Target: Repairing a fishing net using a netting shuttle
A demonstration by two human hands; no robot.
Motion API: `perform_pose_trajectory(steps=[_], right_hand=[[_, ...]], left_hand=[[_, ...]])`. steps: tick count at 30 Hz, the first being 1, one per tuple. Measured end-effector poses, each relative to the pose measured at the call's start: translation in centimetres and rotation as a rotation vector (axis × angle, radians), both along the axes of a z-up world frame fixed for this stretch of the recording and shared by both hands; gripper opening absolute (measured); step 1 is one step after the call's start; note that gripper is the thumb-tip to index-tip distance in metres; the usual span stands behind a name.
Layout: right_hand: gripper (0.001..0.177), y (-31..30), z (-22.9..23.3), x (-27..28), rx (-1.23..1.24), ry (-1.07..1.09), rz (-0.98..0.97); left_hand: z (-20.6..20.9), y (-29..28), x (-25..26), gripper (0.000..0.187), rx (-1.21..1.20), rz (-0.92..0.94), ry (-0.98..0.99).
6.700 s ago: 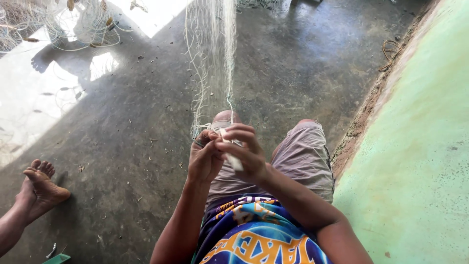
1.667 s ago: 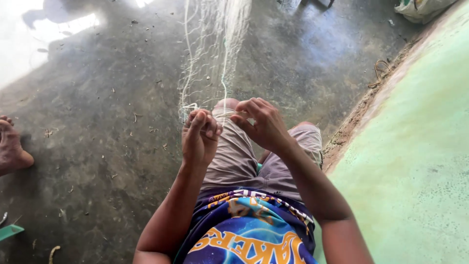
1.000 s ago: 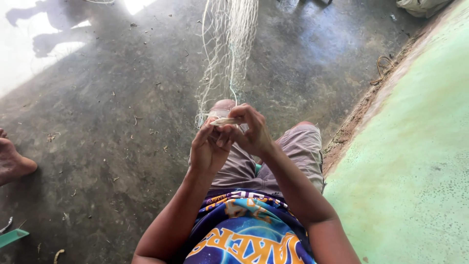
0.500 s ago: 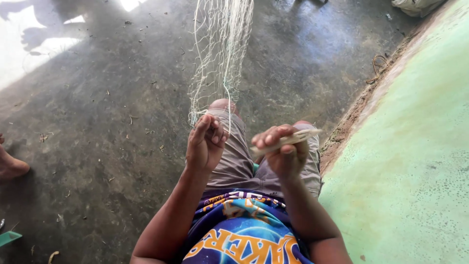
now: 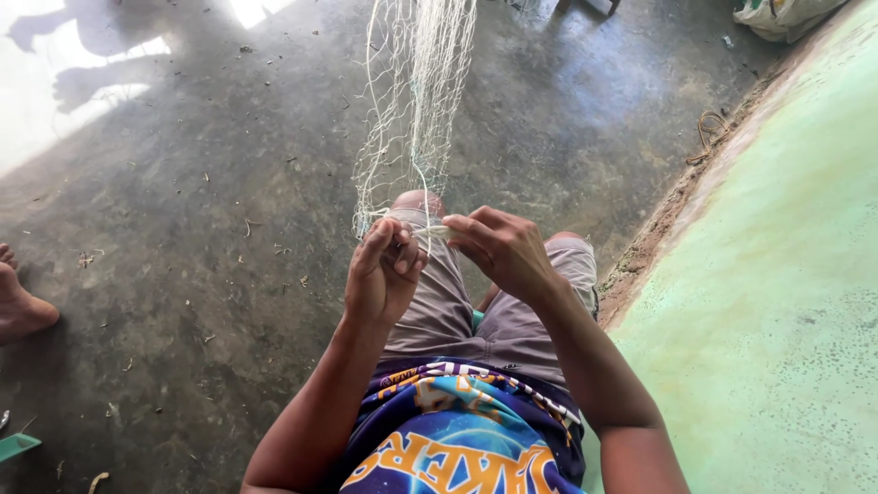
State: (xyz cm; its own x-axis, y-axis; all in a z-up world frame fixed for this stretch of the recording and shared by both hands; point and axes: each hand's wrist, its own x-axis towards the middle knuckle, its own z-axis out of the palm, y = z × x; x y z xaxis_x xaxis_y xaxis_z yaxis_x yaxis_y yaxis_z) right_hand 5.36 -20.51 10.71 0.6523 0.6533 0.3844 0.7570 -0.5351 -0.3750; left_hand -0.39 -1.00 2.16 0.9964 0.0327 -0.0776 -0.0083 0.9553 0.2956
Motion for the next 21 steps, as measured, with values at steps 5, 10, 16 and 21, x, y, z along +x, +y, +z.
perform_pose_trajectory(steps=[5,10,16,21], right_hand=[[0.026,0.6,-0.1,1.1,0.079,0.033,0.049],[0.027,1.7,-0.4,1.6,0.193,0.129,0.129],[0.033,2.2,-3.8,2.4,0.391,0.232,0.207],[0.066,4.9,-3.0,0.7,0.642,0.147,0.046]], left_hand=[[0.4,-0.4,-0.1,0.020,-0.055,-0.031,-0.005],[0.2,-0.9,-0.2,0.022,-0.115,-0.068,-0.016],[0.0,-1.5,-0.1,0.026,-0.182,-0.107,-0.044],[0.4,-2.1,-0.2,0.018,-0.178,-0.134,-0.076]])
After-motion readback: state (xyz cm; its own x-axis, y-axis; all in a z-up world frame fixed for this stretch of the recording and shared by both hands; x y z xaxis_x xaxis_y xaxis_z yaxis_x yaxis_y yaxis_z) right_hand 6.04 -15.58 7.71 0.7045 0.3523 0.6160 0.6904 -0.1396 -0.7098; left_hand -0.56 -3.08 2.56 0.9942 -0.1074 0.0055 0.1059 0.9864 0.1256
